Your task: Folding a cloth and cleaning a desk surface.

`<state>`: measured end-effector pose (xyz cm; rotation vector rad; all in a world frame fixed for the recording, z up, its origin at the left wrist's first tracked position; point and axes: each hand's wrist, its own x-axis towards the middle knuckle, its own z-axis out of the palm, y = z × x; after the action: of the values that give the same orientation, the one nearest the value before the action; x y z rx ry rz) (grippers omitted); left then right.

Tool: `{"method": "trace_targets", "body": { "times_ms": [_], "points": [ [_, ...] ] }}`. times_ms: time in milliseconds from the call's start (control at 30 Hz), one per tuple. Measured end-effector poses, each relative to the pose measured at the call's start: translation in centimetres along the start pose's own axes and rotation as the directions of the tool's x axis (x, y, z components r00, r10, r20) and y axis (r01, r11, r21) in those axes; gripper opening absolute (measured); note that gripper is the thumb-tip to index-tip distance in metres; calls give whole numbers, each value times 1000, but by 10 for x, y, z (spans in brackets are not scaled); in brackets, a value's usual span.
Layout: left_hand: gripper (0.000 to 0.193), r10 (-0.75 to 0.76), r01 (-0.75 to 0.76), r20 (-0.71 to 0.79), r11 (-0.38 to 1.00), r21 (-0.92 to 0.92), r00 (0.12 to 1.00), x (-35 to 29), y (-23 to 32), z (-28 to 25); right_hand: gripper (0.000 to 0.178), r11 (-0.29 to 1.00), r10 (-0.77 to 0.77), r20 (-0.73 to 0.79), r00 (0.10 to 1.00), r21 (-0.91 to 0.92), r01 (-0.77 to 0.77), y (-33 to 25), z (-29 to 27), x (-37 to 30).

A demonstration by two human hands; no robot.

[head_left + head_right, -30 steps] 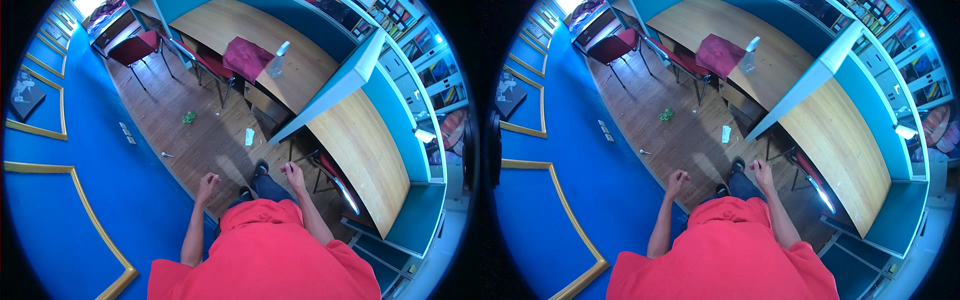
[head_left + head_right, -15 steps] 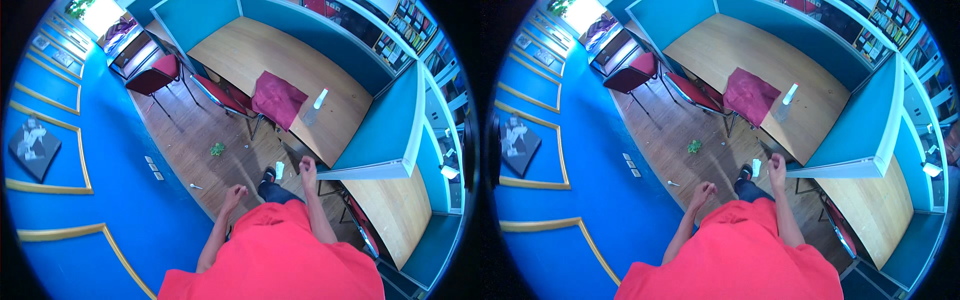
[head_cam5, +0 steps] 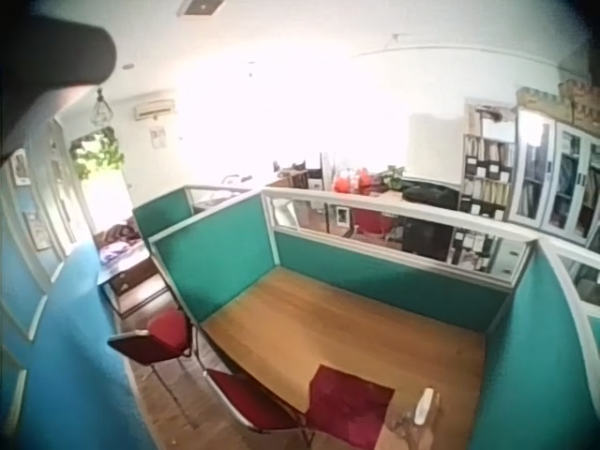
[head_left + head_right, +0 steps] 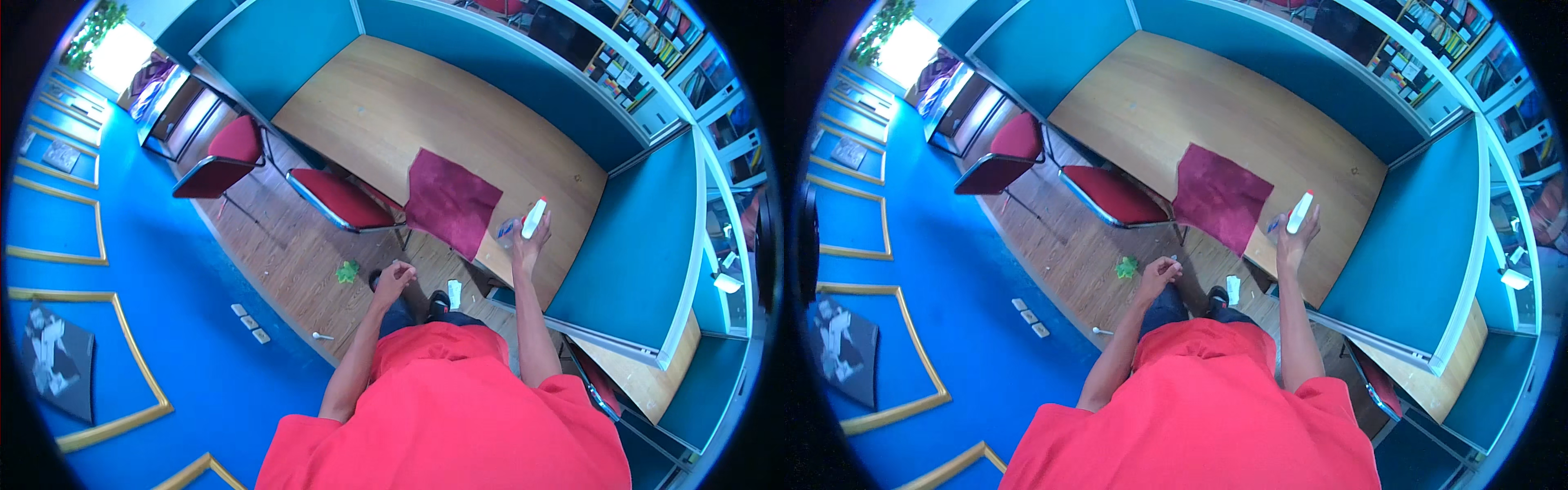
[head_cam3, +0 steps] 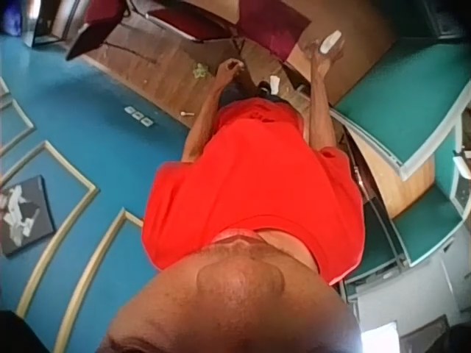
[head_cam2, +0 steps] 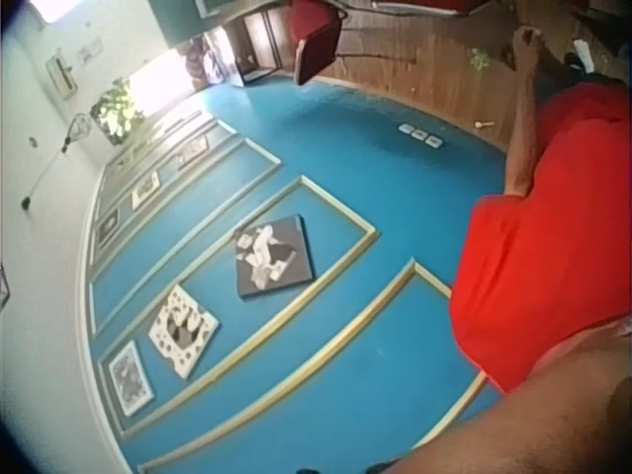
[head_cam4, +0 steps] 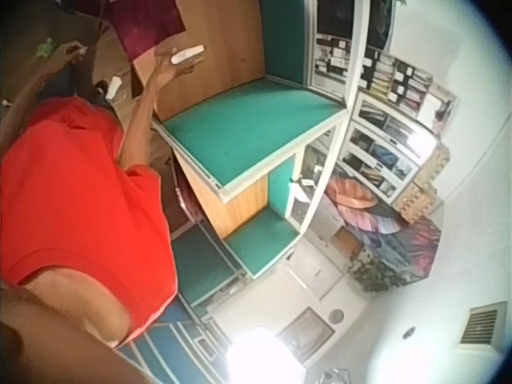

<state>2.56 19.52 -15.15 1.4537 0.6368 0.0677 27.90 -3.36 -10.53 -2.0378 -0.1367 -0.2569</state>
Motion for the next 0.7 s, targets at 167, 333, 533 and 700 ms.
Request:
{"method": "trace_targets", "body": {
  "times_ms": [167,333,533,700],
  "points": [
    [47,-226,229,33,959,-168,973,68,1,-18,78,986,165,10,986,-29,-165,-9,10,17],
    [70,-268,268,-22,963,-8,963,146,-6,-33,58,976,195,-85,977,-82,-202,-29,29,12],
    [40,-309,284,124,941,184,943,195,-5,-42,43,975,167,-305,938,-89,-203,-70,42,-18],
    [26,-182,105,183,925,365,966,197,16,-51,36,879,472,-336,815,259,-401,-110,35,-57]
  ]
}}
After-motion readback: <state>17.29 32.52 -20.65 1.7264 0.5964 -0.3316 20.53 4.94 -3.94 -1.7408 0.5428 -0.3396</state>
